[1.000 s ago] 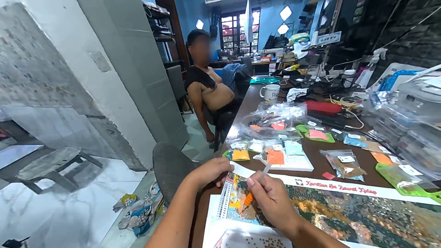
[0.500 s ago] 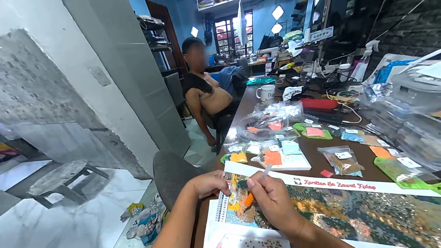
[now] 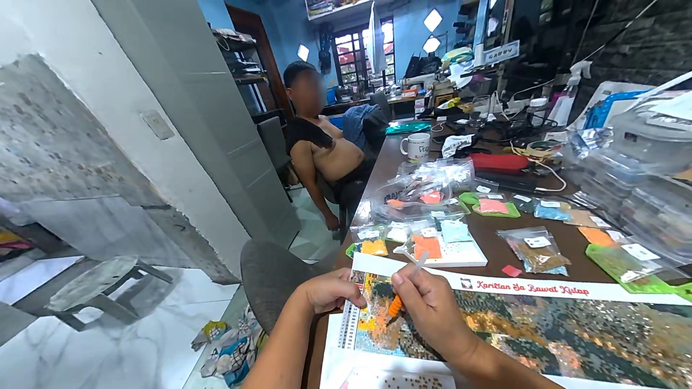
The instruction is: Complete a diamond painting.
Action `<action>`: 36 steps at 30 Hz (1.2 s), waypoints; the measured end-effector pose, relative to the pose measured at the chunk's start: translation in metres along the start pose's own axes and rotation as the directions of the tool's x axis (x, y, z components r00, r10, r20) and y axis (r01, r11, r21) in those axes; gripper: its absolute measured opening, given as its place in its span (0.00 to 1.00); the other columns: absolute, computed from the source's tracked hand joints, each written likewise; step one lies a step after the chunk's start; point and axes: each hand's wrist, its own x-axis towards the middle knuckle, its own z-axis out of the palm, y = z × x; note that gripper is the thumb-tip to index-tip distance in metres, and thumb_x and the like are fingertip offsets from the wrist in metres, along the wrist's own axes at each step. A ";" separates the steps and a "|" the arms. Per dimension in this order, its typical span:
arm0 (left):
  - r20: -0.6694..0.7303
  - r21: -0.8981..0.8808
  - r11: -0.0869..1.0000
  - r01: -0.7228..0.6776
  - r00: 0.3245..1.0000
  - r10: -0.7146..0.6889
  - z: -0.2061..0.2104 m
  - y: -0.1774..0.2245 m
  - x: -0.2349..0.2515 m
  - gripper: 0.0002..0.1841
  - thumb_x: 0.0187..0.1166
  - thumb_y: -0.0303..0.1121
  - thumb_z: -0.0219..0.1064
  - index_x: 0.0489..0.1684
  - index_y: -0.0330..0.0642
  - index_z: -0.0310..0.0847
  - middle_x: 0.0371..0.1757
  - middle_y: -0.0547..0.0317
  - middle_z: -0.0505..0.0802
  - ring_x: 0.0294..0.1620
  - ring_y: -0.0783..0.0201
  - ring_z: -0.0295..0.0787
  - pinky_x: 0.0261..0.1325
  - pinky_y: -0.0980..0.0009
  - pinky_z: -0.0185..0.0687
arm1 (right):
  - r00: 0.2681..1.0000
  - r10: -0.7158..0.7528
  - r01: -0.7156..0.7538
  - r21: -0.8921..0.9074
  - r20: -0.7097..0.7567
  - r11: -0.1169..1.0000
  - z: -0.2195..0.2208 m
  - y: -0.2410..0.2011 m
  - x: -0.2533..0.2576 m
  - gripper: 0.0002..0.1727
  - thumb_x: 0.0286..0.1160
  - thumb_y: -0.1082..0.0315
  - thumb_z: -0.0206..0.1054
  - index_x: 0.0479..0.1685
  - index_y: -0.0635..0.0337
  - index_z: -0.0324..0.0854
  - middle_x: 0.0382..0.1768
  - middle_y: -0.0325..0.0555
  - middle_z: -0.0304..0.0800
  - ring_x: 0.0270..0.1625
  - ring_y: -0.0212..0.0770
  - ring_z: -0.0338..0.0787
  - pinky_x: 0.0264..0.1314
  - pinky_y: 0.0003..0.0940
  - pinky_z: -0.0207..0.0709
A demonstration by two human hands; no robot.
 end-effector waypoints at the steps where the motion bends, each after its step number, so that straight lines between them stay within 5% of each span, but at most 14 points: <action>1: -0.004 -0.005 1.000 0.002 1.000 -0.002 0.001 0.000 0.000 0.13 0.61 0.28 0.64 0.40 0.57 0.86 0.37 0.71 0.97 0.36 0.79 0.93 0.40 0.79 0.88 | 1.000 0.006 -0.006 -0.009 -0.002 1.000 0.000 0.000 0.000 0.19 0.87 0.60 0.54 0.24 0.55 0.79 0.18 0.27 0.74 0.22 0.15 0.74 0.26 0.12 0.69; 36: -0.002 -0.004 1.000 -0.010 1.000 0.010 0.003 0.000 0.001 0.16 0.59 0.24 0.61 0.40 0.56 0.86 0.38 0.72 0.97 0.39 0.80 0.93 0.43 0.78 0.89 | 1.000 0.014 -0.015 -0.034 -0.018 0.999 -0.001 0.005 0.000 0.19 0.87 0.59 0.55 0.23 0.54 0.78 0.16 0.26 0.71 0.20 0.15 0.71 0.23 0.12 0.65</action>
